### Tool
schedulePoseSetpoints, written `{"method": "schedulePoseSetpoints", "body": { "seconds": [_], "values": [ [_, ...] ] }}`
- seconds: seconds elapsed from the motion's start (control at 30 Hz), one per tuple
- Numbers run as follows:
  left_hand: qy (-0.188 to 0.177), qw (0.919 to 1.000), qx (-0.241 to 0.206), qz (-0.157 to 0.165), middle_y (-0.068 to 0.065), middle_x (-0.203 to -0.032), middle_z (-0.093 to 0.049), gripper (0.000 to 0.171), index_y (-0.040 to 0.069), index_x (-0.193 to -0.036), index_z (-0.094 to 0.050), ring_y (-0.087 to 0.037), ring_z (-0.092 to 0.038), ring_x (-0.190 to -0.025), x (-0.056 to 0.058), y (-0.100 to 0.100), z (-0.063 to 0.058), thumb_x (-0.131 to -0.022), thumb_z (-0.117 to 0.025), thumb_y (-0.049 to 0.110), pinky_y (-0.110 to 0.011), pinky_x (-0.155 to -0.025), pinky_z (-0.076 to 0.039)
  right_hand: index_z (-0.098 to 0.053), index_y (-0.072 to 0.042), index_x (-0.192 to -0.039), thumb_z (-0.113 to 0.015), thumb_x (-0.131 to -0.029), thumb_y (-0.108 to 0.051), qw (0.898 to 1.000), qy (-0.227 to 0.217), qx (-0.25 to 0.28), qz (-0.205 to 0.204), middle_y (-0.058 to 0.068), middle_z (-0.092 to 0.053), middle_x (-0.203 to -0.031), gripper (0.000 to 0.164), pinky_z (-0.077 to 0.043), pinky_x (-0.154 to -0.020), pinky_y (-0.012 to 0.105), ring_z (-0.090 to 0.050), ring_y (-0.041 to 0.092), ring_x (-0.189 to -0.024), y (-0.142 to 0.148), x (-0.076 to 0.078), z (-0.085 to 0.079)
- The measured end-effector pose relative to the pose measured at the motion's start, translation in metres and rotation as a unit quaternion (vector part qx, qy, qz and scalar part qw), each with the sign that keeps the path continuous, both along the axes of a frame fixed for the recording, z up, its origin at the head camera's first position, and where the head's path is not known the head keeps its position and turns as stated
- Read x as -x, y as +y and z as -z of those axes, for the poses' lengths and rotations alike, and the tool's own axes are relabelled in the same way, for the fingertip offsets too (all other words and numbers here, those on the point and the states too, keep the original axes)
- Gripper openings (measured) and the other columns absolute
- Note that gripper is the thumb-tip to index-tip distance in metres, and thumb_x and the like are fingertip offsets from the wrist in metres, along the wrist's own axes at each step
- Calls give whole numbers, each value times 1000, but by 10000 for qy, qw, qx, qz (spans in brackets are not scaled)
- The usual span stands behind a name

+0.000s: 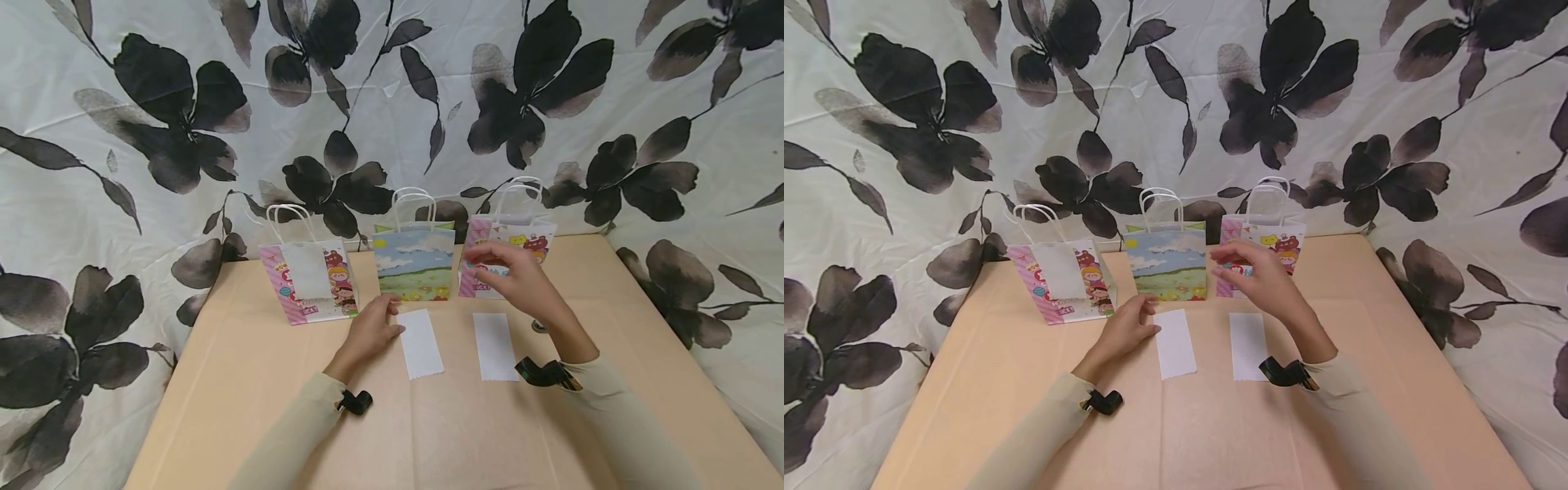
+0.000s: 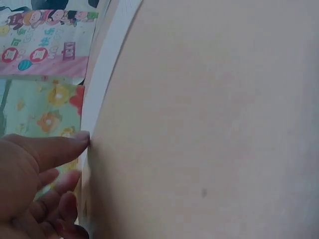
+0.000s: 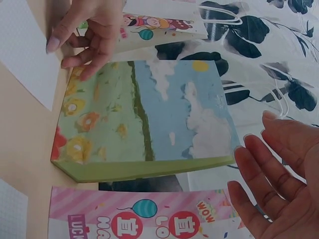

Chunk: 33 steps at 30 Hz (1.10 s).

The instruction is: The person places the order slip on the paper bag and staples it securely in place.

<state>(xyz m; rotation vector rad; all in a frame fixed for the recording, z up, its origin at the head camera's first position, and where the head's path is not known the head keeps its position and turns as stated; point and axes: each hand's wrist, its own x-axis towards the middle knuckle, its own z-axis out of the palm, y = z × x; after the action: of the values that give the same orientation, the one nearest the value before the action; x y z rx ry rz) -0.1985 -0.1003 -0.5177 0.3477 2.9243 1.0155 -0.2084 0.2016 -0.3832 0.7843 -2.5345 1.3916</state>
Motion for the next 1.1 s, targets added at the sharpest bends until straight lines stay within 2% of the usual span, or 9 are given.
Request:
{"method": "schedulePoseSetpoints", "body": {
  "seconds": [0.07, 0.17, 0.27, 0.37, 0.53, 0.73, 0.97, 1.1],
  "values": [
    [59, 9998, 118, -143, 3, -106, -66, 63, 11, -134, -58, -17, -62, -98, -2, 3, 0, -80, -88, 23, -41, -84, -51, -71, -12, -120, -74, -94, -14, 10000, 4, 21, -63, 4, -71, -118, 26, -50, -94, 18, -68, 23, -109, -2, 0, -1],
    [182, 9990, 230, -345, 4, -105, -66, 64, 10, -133, -58, -14, -62, -91, -6, 7, -1, -78, -89, 24, -40, -79, -52, -71, -12, -120, -74, -94, -14, 10000, 47, 2, -62, 4, -71, -118, 26, -48, -93, 14, -68, 24, -109, -4, 1, -1],
    [252, 9984, 171, -472, 6, -101, -68, 60, 10, -133, -58, -13, -60, -81, -10, 11, -1, -81, -87, 22, -40, -77, -51, -72, -13, -120, -74, -94, -14, 9999, 101, -34, -21, 4, -71, -119, 26, -50, -94, 16, -68, 24, -110, -4, 2, -2],
    [240, 9983, 64, -531, 9, -96, -71, 56, 11, -131, -58, -12, -62, -79, -12, 12, -1, -83, -85, 20, -41, -77, -51, -71, -14, -120, -75, -93, -14, 10000, 68, -10, 5, 2, -70, -120, 27, -50, -94, 16, -68, 23, -111, -4, 3, -2],
    [58, 9987, -21, -499, 9, -92, -71, 47, 11, -128, -62, -14, -67, -87, -12, 12, 0, -86, -82, 18, -40, -78, -51, -71, -15, -119, -76, -93, -13, 10000, -3, 32, 3, -1, -69, -119, 27, -49, -92, 13, -67, 19, -111, -6, 3, 0],
    [-94, 9986, 256, -443, -1, -101, -61, 33, 12, -113, -70, -17, -59, -87, -10, 12, -4, -85, -84, 23, -39, -76, -50, -71, -15, -119, -75, -93, -13, 9999, -45, 66, -86, -1, -69, -118, 27, -49, -91, 14, -67, 18, -109, -8, 2, 5],
    [-83, 9977, 498, -458, -3, -105, -55, 23, 16, -102, -70, -20, -59, -86, -8, 14, -2, -86, -83, 26, -41, -78, -51, -72, -14, -118, -75, -93, -12, 9999, 11, 51, -111, 1, -70, -117, 26, -49, -90, 14, -68, 21, -108, -8, 3, 7],
    [-33, 9980, 510, -380, -3, -103, -54, 19, 14, -99, -71, -18, -56, -81, -8, 13, 0, -88, -81, 25, -39, -75, -49, -72, -14, -118, -75, -93, -11, 10000, 19, 37, -75, 2, -70, -117, 25, -49, -90, 14, -68, 22, -107, -8, 4, 8]
  ]
}}
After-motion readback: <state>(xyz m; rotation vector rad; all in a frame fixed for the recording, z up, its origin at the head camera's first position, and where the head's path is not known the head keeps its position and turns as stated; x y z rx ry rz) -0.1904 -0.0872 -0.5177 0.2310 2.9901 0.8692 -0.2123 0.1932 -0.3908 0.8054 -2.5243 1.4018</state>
